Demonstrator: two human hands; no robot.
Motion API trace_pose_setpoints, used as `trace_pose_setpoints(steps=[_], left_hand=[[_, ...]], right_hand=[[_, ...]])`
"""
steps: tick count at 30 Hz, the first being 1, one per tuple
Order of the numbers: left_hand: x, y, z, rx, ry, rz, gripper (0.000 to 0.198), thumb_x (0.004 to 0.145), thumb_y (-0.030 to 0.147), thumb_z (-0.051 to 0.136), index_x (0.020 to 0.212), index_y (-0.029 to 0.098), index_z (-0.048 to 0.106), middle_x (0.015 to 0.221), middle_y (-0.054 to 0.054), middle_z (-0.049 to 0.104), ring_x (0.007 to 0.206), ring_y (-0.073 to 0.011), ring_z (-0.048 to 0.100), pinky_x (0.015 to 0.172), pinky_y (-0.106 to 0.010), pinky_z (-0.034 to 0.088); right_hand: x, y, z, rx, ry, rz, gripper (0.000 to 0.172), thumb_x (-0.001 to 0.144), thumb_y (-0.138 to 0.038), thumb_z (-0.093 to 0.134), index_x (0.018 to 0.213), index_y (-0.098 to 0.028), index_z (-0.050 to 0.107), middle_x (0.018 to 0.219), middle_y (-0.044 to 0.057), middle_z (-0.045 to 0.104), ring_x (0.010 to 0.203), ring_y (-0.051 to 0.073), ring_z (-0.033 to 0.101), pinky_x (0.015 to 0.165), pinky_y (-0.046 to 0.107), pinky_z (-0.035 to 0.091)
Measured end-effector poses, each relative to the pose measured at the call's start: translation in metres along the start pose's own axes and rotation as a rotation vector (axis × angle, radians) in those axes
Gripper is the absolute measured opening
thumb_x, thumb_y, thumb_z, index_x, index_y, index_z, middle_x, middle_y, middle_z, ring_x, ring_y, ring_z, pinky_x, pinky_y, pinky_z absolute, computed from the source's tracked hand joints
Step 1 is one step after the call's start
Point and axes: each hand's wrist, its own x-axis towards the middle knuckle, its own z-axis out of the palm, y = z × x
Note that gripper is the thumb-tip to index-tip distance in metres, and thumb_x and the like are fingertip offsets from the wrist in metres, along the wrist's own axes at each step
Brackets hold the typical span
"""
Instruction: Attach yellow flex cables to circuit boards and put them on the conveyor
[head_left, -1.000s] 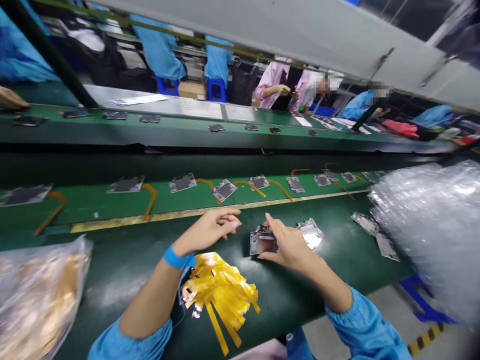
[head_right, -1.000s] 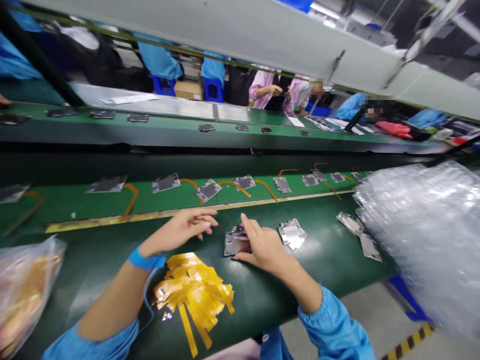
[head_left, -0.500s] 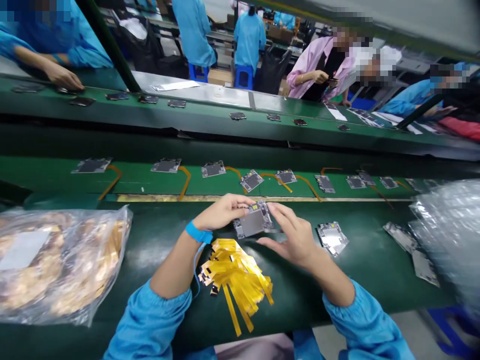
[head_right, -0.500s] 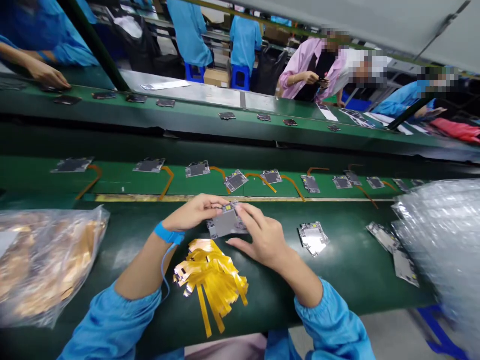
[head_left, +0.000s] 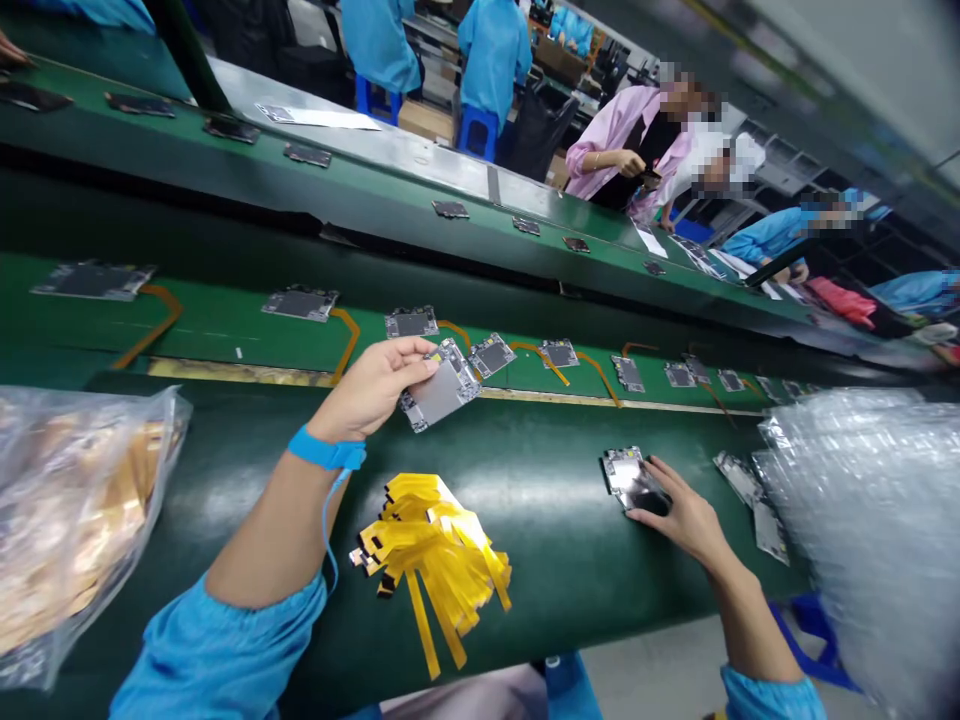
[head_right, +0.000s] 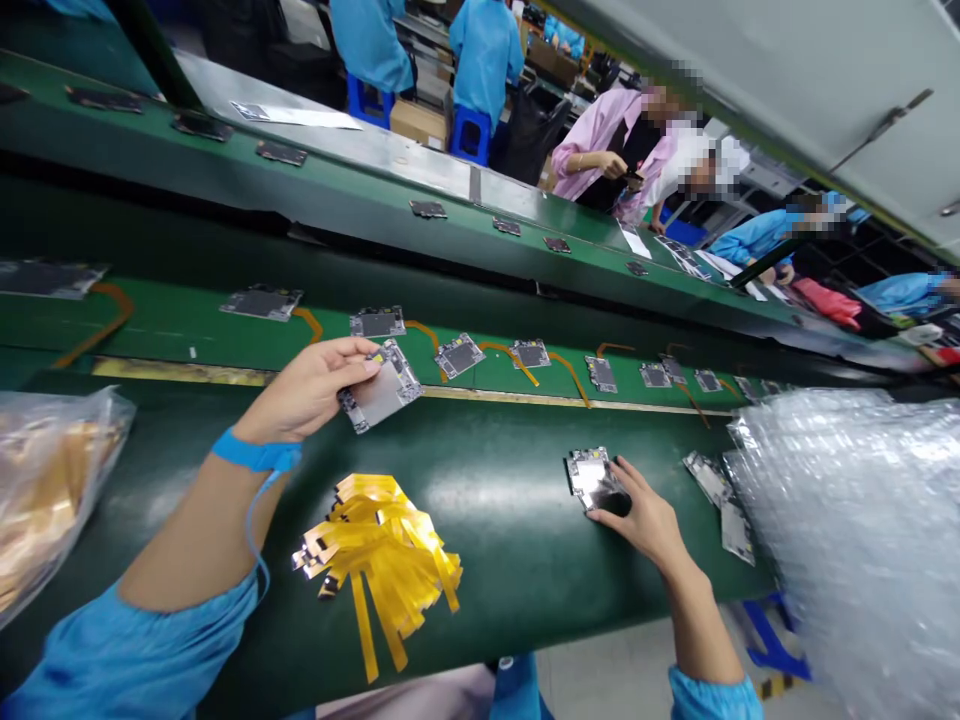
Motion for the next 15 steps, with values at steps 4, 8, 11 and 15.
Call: trace_pose_setpoints(steps=[4, 8, 11, 15], left_hand=[[0.005, -0.006, -0.008, 0.372, -0.157, 0.028, 0.036, 0.078, 0.049, 0.073, 0.092, 0.016, 0.071, 0.079, -0.003, 0.071, 0.067, -0.0151, 0.061, 0.061, -0.025, 0.047], [0.013, -0.020, -0.006, 0.623, -0.306, 0.068, 0.026, 0.082, 0.041, 0.064, 0.088, 0.016, 0.071, 0.087, -0.005, 0.074, 0.080, -0.0190, 0.066, 0.073, -0.028, 0.050], [0.016, -0.032, -0.001, 0.746, -0.420, 0.060, 0.022, 0.084, 0.033, 0.059, 0.090, 0.015, 0.072, 0.084, -0.004, 0.074, 0.077, -0.0182, 0.066, 0.074, -0.028, 0.049], [0.013, -0.035, 0.005, 1.001, -0.430, 0.029, 0.022, 0.087, 0.027, 0.058, 0.098, 0.017, 0.075, 0.092, -0.006, 0.077, 0.085, -0.0211, 0.069, 0.077, -0.030, 0.049]], right_hand=[[0.011, -0.051, 0.008, 0.005, 0.028, -0.012, 0.058, 0.088, -0.060, 0.069, 0.136, -0.028, 0.067, 0.149, 0.007, 0.060, 0.106, 0.030, 0.075, 0.070, 0.035, 0.064], [0.027, -0.121, 0.009, -0.020, 0.103, -0.003, 0.056, 0.086, -0.060, 0.074, 0.131, -0.027, 0.070, 0.146, 0.008, 0.062, 0.092, 0.028, 0.077, 0.058, 0.033, 0.060], [0.037, -0.168, 0.006, 0.073, 0.196, -0.071, 0.044, 0.094, -0.051, 0.068, 0.129, -0.025, 0.070, 0.144, 0.010, 0.063, 0.089, 0.026, 0.076, 0.059, 0.031, 0.058], [0.044, -0.227, -0.003, 0.444, 0.021, -0.419, 0.023, 0.104, -0.036, 0.057, 0.113, -0.025, 0.075, 0.110, 0.006, 0.077, 0.094, 0.020, 0.074, 0.076, 0.027, 0.056]])
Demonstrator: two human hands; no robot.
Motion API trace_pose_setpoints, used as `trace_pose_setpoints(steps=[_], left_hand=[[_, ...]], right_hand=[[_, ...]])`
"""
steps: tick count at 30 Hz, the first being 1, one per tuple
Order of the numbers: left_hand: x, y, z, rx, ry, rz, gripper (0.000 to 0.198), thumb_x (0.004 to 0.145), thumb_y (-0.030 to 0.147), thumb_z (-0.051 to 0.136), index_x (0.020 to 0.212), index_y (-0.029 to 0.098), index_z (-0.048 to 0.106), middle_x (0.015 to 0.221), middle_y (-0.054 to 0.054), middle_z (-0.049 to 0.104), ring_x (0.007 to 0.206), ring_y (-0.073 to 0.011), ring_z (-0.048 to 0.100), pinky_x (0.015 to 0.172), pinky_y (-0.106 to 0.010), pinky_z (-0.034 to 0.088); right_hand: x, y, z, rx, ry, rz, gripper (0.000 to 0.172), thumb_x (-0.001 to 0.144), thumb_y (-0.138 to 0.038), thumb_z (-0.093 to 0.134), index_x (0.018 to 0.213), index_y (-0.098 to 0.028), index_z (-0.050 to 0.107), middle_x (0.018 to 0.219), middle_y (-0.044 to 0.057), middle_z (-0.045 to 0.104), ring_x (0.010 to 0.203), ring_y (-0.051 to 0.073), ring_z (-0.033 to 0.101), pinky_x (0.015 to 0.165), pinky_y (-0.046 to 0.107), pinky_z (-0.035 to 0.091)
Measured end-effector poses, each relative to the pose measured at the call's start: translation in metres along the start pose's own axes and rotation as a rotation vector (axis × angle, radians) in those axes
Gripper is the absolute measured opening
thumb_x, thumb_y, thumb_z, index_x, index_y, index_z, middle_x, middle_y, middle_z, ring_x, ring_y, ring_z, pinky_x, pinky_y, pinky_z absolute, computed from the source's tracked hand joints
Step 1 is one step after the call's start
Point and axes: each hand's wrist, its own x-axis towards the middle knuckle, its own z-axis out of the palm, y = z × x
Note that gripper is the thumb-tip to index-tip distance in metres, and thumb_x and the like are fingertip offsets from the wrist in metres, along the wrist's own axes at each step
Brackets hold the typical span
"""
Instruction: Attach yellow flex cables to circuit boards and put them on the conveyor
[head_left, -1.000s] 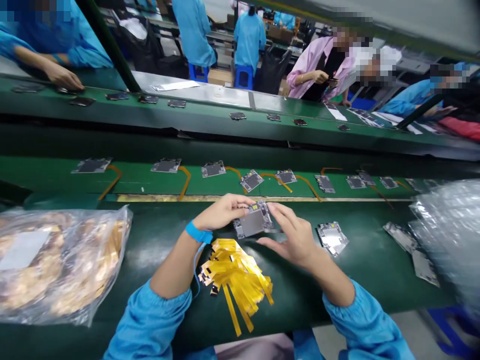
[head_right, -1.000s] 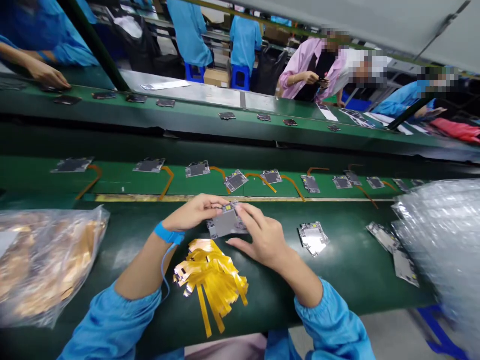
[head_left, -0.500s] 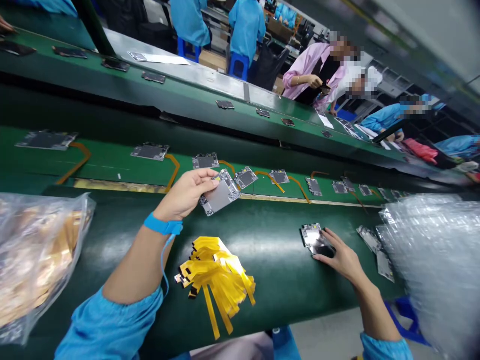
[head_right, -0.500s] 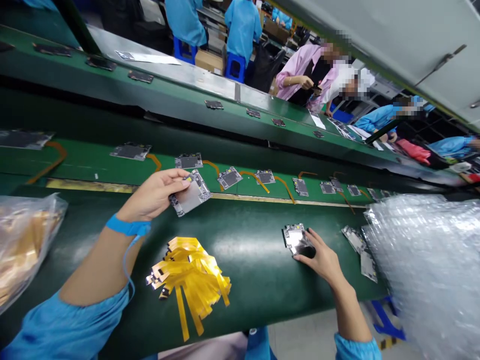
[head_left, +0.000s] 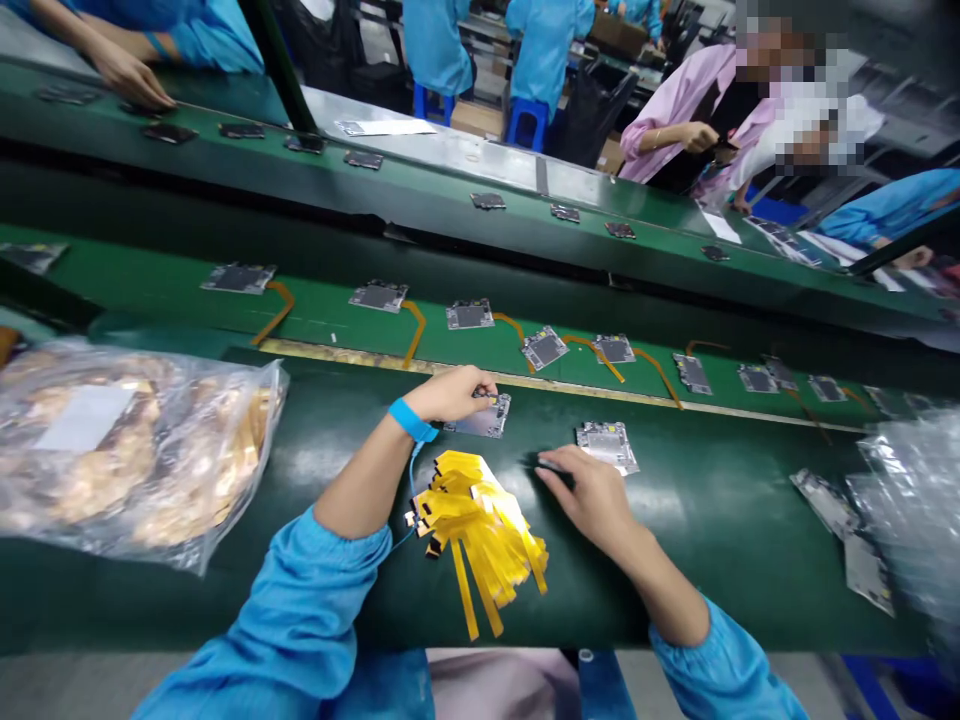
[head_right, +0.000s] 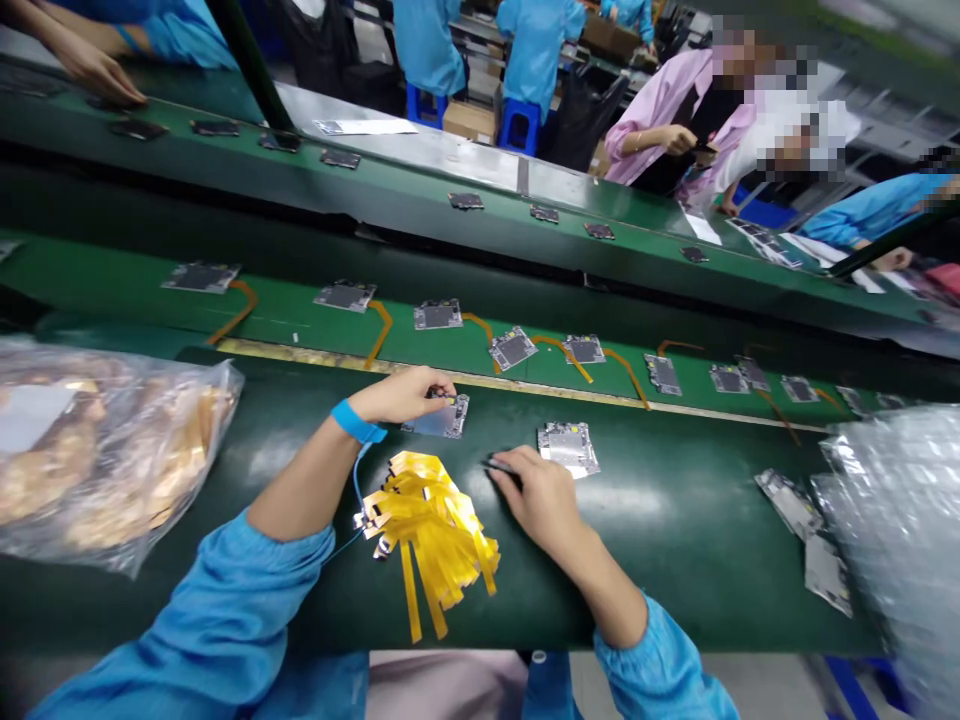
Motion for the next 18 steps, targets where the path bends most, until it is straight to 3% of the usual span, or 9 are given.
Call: trace_pose_setpoints(steps=[4, 7, 11, 14, 18], left_hand=[[-0.007, 0.010, -0.003, 0.276, 0.126, -0.078, 0.026, 0.087, 0.026, 0.063, 0.109, 0.022, 0.075, 0.115, -0.008, 0.074, 0.109, -0.0274, 0.066, 0.091, -0.035, 0.050], [-0.012, 0.018, -0.005, 0.344, 0.164, -0.080, 0.024, 0.086, 0.024, 0.063, 0.107, 0.022, 0.073, 0.114, -0.009, 0.072, 0.111, -0.0284, 0.064, 0.090, -0.036, 0.051], [-0.013, 0.028, -0.002, 0.329, 0.111, -0.114, 0.013, 0.088, 0.023, 0.059, 0.094, 0.020, 0.071, 0.100, -0.010, 0.074, 0.098, -0.0288, 0.069, 0.082, -0.036, 0.050], [-0.011, 0.036, 0.006, 0.347, 0.058, -0.141, 0.013, 0.087, 0.023, 0.059, 0.092, 0.020, 0.071, 0.095, -0.011, 0.076, 0.093, -0.0300, 0.072, 0.078, -0.036, 0.050], [-0.007, 0.045, 0.018, 0.406, -0.022, -0.189, 0.022, 0.083, 0.032, 0.063, 0.097, 0.019, 0.074, 0.096, -0.015, 0.078, 0.097, -0.0337, 0.074, 0.079, -0.038, 0.053]], right_hand=[[0.022, -0.039, 0.015, 0.149, -0.233, -0.095, 0.016, 0.098, -0.034, 0.069, 0.112, -0.027, 0.075, 0.110, 0.002, 0.076, 0.096, 0.019, 0.073, 0.077, 0.026, 0.052], [0.030, -0.051, 0.023, 0.109, -0.331, -0.081, 0.023, 0.091, -0.035, 0.078, 0.111, -0.026, 0.074, 0.113, 0.003, 0.074, 0.093, 0.020, 0.072, 0.073, 0.027, 0.048], [0.033, -0.050, 0.024, 0.153, -0.366, -0.036, 0.011, 0.091, -0.030, 0.078, 0.097, -0.023, 0.072, 0.100, 0.002, 0.075, 0.087, 0.019, 0.071, 0.068, 0.026, 0.043], [0.032, -0.044, 0.022, 0.225, -0.370, -0.018, 0.014, 0.094, -0.034, 0.074, 0.089, -0.022, 0.070, 0.089, 0.001, 0.075, 0.080, 0.018, 0.069, 0.066, 0.025, 0.041], [0.026, -0.038, 0.021, 0.334, -0.286, -0.082, 0.017, 0.100, -0.034, 0.066, 0.091, -0.023, 0.074, 0.095, 0.003, 0.075, 0.087, 0.017, 0.070, 0.072, 0.025, 0.045]])
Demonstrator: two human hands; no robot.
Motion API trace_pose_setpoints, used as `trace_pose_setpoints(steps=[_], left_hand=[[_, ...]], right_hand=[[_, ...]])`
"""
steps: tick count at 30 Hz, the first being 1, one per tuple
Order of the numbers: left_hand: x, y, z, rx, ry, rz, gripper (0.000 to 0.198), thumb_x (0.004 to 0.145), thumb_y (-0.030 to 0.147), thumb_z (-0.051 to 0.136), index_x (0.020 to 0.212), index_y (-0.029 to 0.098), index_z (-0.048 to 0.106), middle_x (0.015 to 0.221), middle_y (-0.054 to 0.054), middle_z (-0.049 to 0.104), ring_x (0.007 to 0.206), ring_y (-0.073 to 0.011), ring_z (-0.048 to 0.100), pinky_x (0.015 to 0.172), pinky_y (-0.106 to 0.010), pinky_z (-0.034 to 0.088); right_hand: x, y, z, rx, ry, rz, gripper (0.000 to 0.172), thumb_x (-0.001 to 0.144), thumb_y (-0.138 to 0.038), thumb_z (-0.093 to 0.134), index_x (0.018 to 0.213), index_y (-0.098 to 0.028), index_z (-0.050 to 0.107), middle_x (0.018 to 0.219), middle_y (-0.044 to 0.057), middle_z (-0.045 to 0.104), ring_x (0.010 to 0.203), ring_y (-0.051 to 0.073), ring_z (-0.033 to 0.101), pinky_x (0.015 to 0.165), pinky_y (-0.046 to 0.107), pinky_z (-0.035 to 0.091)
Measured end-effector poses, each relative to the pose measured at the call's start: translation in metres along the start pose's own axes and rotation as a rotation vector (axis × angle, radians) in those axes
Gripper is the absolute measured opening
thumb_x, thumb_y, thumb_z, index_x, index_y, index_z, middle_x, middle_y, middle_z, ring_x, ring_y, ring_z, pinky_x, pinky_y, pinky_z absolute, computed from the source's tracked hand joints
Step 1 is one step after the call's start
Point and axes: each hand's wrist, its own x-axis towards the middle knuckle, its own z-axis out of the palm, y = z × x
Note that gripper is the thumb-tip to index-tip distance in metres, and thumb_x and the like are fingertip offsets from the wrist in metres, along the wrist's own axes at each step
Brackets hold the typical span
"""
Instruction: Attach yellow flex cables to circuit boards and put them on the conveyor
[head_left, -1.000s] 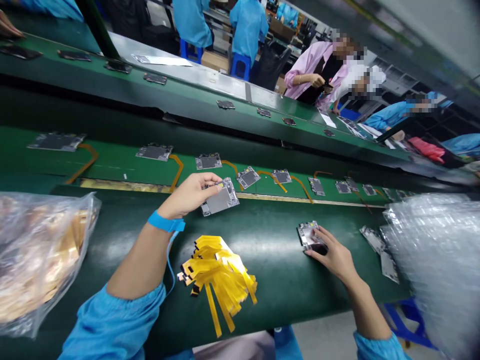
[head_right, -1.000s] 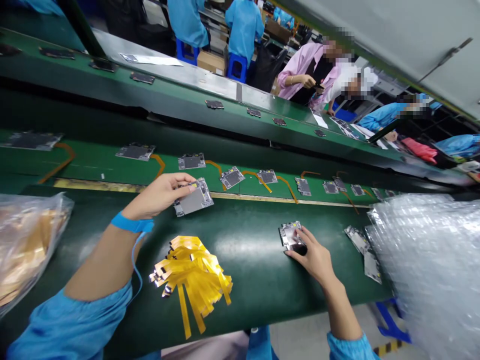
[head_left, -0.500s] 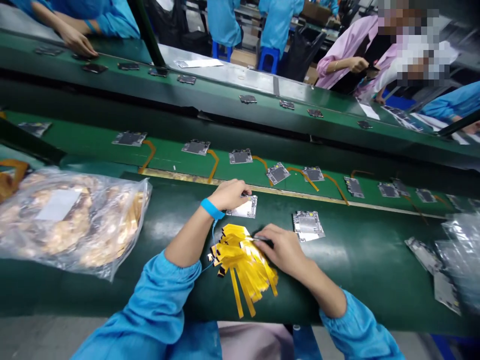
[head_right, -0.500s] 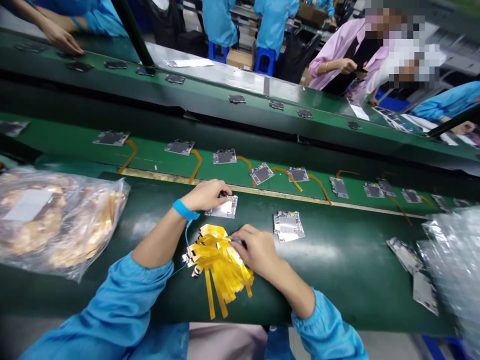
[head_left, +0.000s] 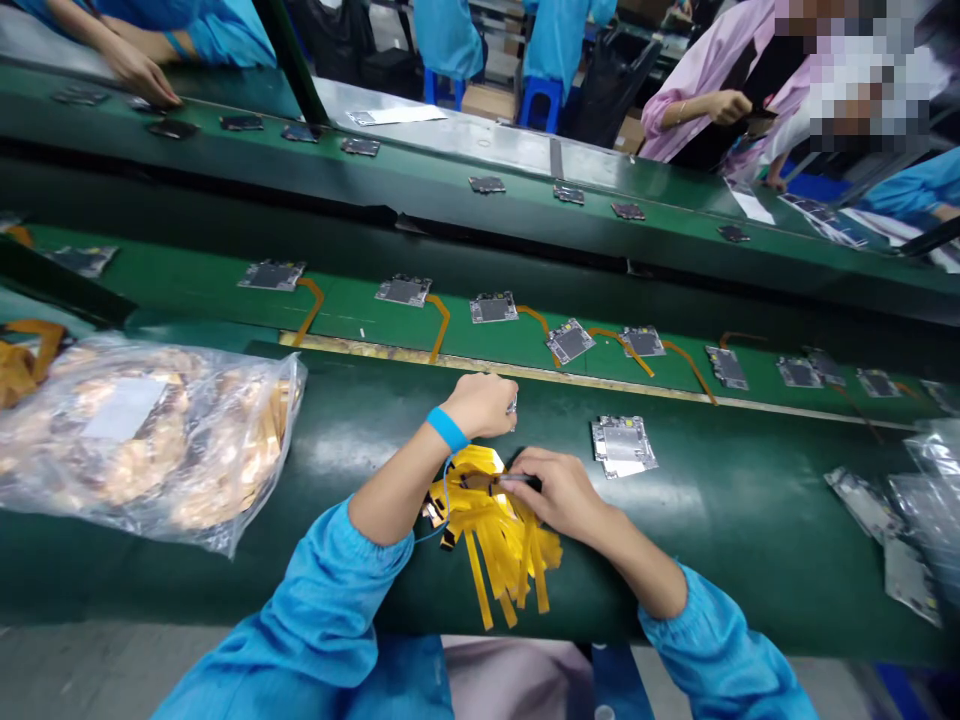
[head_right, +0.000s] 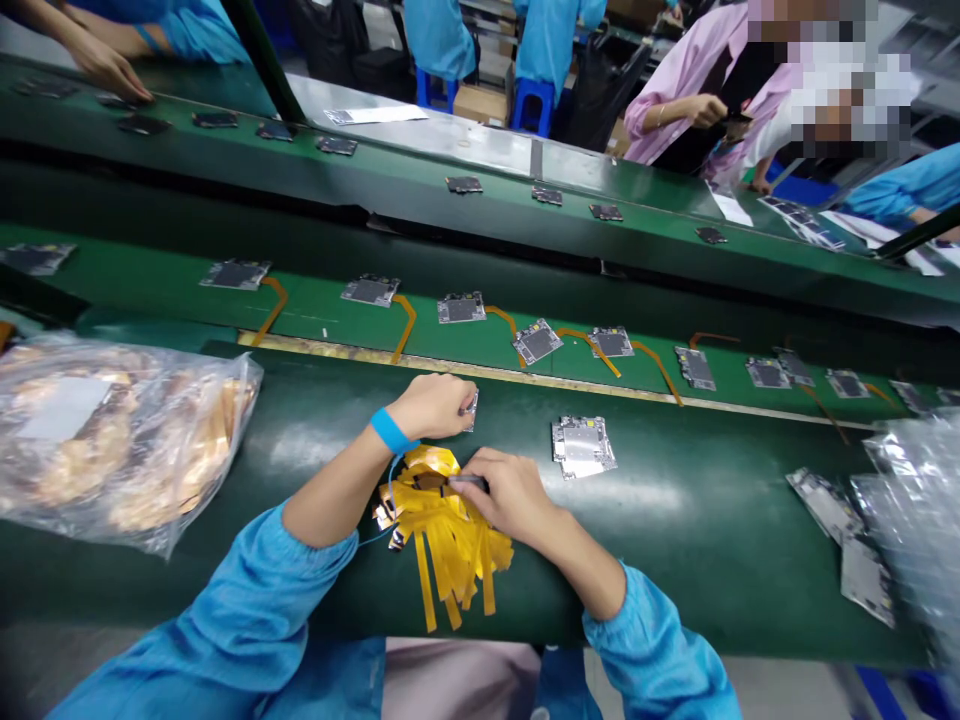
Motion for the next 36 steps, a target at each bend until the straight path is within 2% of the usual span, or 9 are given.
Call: trace_pose_setpoints(steps=[3, 12, 19, 23, 27, 31, 36], left_hand=[[0.001, 0.008, 0.004, 0.017, 0.003, -0.037, 0.030, 0.083, 0.037, 0.062, 0.102, 0.018, 0.076, 0.100, -0.017, 0.078, 0.100, -0.0352, 0.074, 0.082, -0.040, 0.054], [0.000, 0.020, 0.011, 0.042, 0.055, -0.118, 0.035, 0.086, 0.033, 0.057, 0.106, 0.012, 0.077, 0.104, -0.021, 0.078, 0.102, -0.0351, 0.075, 0.083, -0.040, 0.056], [0.000, 0.026, 0.013, 0.017, 0.072, -0.134, 0.036, 0.087, 0.030, 0.055, 0.107, 0.010, 0.076, 0.104, -0.022, 0.077, 0.102, -0.0359, 0.075, 0.083, -0.041, 0.058], [0.002, 0.018, 0.014, 0.000, 0.076, -0.135, 0.033, 0.087, 0.027, 0.055, 0.107, 0.010, 0.076, 0.105, -0.022, 0.077, 0.103, -0.0351, 0.074, 0.084, -0.039, 0.057], [0.003, -0.002, 0.008, -0.099, 0.049, -0.029, 0.022, 0.085, 0.021, 0.058, 0.096, 0.015, 0.076, 0.097, -0.015, 0.078, 0.097, -0.0306, 0.074, 0.081, -0.035, 0.054], [-0.002, -0.014, 0.001, -0.135, 0.029, 0.076, 0.022, 0.085, 0.013, 0.057, 0.098, 0.017, 0.074, 0.094, -0.009, 0.077, 0.091, -0.0250, 0.072, 0.079, -0.031, 0.052], [-0.018, -0.015, 0.008, -0.011, 0.149, 0.215, 0.025, 0.091, 0.013, 0.052, 0.105, 0.017, 0.072, 0.106, -0.013, 0.071, 0.104, -0.0279, 0.066, 0.091, -0.038, 0.052]], right_hand=[[-0.006, 0.003, 0.000, 0.075, 0.092, -0.041, 0.020, 0.102, -0.036, 0.063, 0.094, -0.023, 0.076, 0.101, 0.004, 0.074, 0.089, 0.017, 0.071, 0.076, 0.026, 0.049], [-0.016, 0.017, -0.012, 0.167, 0.214, -0.050, 0.026, 0.103, -0.041, 0.061, 0.095, -0.022, 0.077, 0.088, 0.005, 0.073, 0.079, 0.018, 0.069, 0.070, 0.028, 0.051], [-0.010, 0.027, -0.020, 0.184, 0.294, 0.034, 0.030, 0.099, -0.045, 0.063, 0.092, -0.021, 0.079, 0.084, 0.007, 0.074, 0.075, 0.020, 0.069, 0.067, 0.030, 0.052], [0.005, 0.035, -0.017, 0.299, 0.357, 0.131, 0.030, 0.093, -0.048, 0.069, 0.099, -0.020, 0.078, 0.090, 0.007, 0.078, 0.078, 0.021, 0.071, 0.069, 0.030, 0.055], [0.029, 0.039, -0.017, 0.326, 0.403, 0.179, 0.029, 0.089, -0.045, 0.071, 0.099, -0.019, 0.077, 0.093, 0.007, 0.079, 0.079, 0.021, 0.072, 0.070, 0.029, 0.053], [0.048, 0.041, -0.021, 0.205, 0.360, 0.199, 0.023, 0.094, -0.036, 0.063, 0.094, -0.019, 0.077, 0.089, 0.004, 0.079, 0.081, 0.021, 0.072, 0.071, 0.028, 0.050], [0.053, 0.043, -0.017, 0.094, 0.315, 0.238, 0.019, 0.095, -0.032, 0.062, 0.096, -0.021, 0.078, 0.090, 0.002, 0.079, 0.081, 0.021, 0.071, 0.070, 0.027, 0.047]])
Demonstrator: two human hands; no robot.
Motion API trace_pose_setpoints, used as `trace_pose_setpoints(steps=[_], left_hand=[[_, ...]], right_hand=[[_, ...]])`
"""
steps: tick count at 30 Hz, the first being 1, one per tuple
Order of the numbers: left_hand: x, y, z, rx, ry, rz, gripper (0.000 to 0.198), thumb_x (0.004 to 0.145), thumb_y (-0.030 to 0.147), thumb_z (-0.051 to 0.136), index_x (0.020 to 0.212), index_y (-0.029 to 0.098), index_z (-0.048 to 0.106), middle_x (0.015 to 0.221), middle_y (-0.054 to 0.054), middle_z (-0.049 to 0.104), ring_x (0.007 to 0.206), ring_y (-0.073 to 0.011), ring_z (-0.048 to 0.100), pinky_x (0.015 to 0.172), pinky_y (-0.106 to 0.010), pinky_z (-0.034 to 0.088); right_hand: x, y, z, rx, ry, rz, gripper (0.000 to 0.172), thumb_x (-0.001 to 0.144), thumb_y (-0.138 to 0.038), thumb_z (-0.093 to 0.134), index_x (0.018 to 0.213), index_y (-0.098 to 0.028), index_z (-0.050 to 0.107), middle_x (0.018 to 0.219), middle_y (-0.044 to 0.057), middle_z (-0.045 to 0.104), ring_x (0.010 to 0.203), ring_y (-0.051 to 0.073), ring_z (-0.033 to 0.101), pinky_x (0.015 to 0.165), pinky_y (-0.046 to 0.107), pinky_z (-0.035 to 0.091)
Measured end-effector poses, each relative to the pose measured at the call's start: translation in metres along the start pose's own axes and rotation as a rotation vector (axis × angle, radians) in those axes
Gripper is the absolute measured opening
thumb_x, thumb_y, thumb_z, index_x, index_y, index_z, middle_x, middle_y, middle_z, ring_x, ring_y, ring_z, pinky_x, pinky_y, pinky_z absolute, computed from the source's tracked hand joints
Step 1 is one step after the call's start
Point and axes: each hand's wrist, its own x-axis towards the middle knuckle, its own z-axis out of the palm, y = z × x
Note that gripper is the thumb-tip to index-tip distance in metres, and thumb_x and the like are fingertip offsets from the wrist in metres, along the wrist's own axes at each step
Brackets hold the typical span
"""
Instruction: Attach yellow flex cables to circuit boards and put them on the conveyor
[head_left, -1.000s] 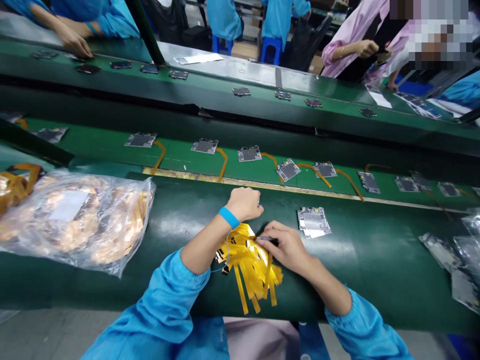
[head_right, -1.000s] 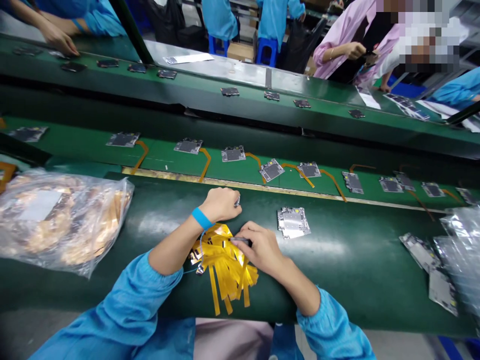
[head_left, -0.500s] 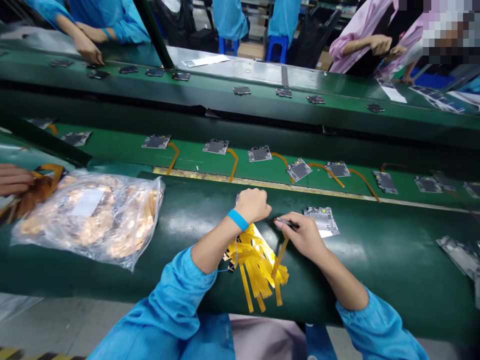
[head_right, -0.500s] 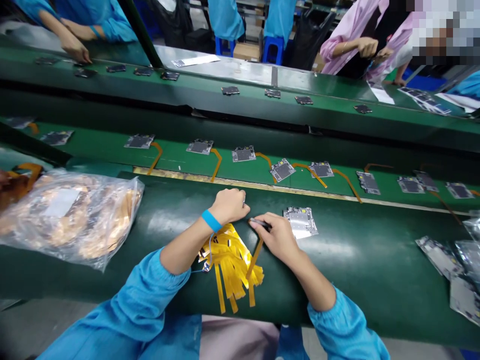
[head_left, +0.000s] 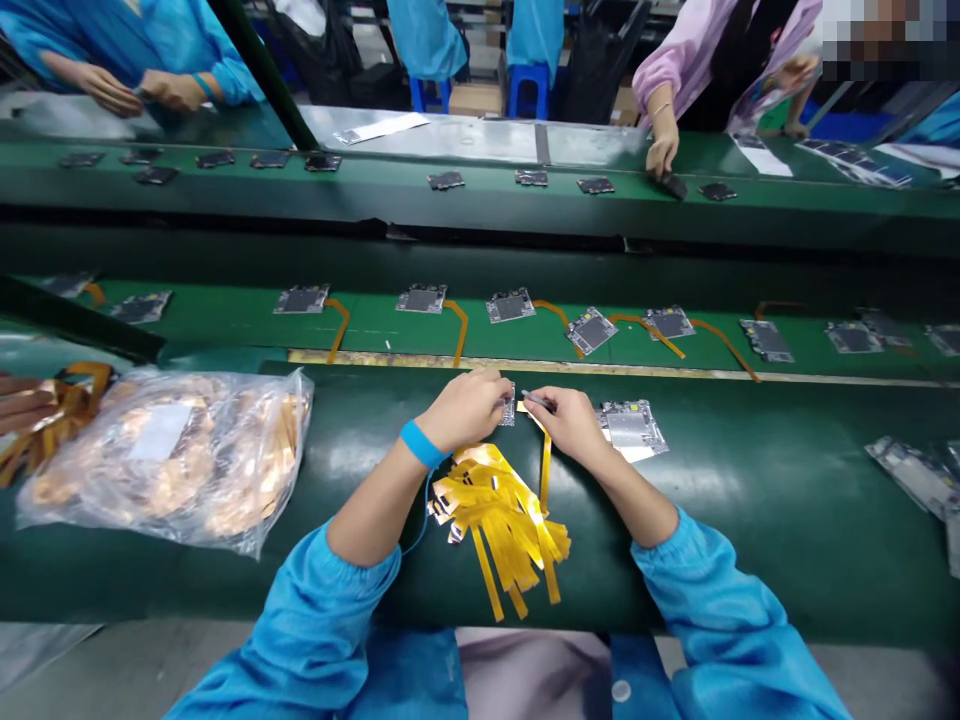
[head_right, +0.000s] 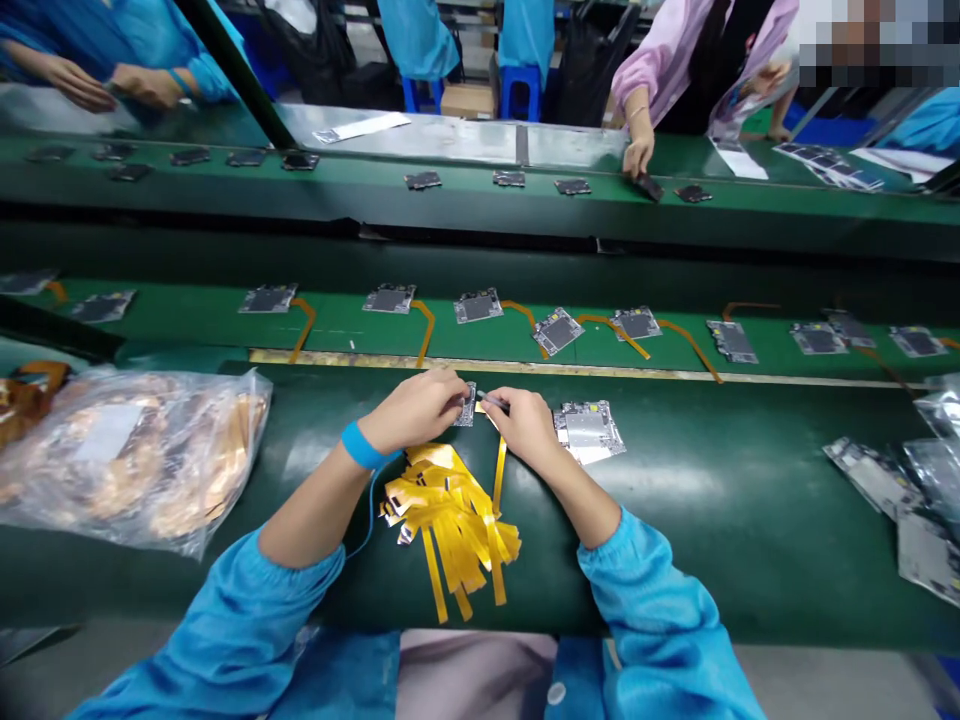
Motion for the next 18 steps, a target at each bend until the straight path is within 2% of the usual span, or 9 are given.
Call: trace_pose_setpoints(steps=[3, 8, 12, 18], left_hand=[[-0.014, -0.002, 0.010, 0.017, 0.081, 0.108, 0.026, 0.095, 0.015, 0.049, 0.110, 0.015, 0.070, 0.115, -0.016, 0.067, 0.112, -0.0305, 0.061, 0.099, -0.046, 0.051], [-0.034, -0.011, 0.026, -0.042, 0.152, 0.202, 0.029, 0.097, 0.016, 0.050, 0.120, 0.016, 0.067, 0.134, -0.017, 0.060, 0.133, -0.0325, 0.053, 0.114, -0.052, 0.045], [-0.041, -0.017, 0.035, -0.075, 0.140, 0.198, 0.035, 0.097, 0.019, 0.053, 0.130, 0.017, 0.063, 0.148, -0.017, 0.052, 0.147, -0.0362, 0.041, 0.123, -0.062, 0.035], [-0.043, -0.018, 0.039, -0.116, 0.115, 0.175, 0.040, 0.096, 0.021, 0.057, 0.135, 0.017, 0.061, 0.152, -0.018, 0.051, 0.151, -0.0382, 0.037, 0.124, -0.065, 0.030]], right_hand=[[-0.003, -0.002, 0.003, -0.049, 0.002, 0.026, 0.018, 0.094, -0.032, 0.064, 0.097, -0.023, 0.079, 0.093, 0.002, 0.080, 0.081, 0.021, 0.072, 0.069, 0.027, 0.046], [-0.006, -0.007, 0.004, -0.154, 0.001, 0.043, 0.019, 0.096, -0.034, 0.063, 0.096, -0.025, 0.080, 0.089, 0.002, 0.079, 0.080, 0.021, 0.071, 0.067, 0.027, 0.043], [-0.005, -0.010, 0.002, -0.191, -0.012, 0.075, 0.018, 0.096, -0.034, 0.064, 0.098, -0.026, 0.080, 0.089, 0.002, 0.079, 0.081, 0.021, 0.071, 0.067, 0.027, 0.042], [-0.005, -0.013, 0.000, -0.225, -0.037, 0.073, 0.019, 0.096, -0.033, 0.063, 0.097, -0.026, 0.080, 0.087, 0.002, 0.078, 0.080, 0.021, 0.069, 0.067, 0.027, 0.040]])
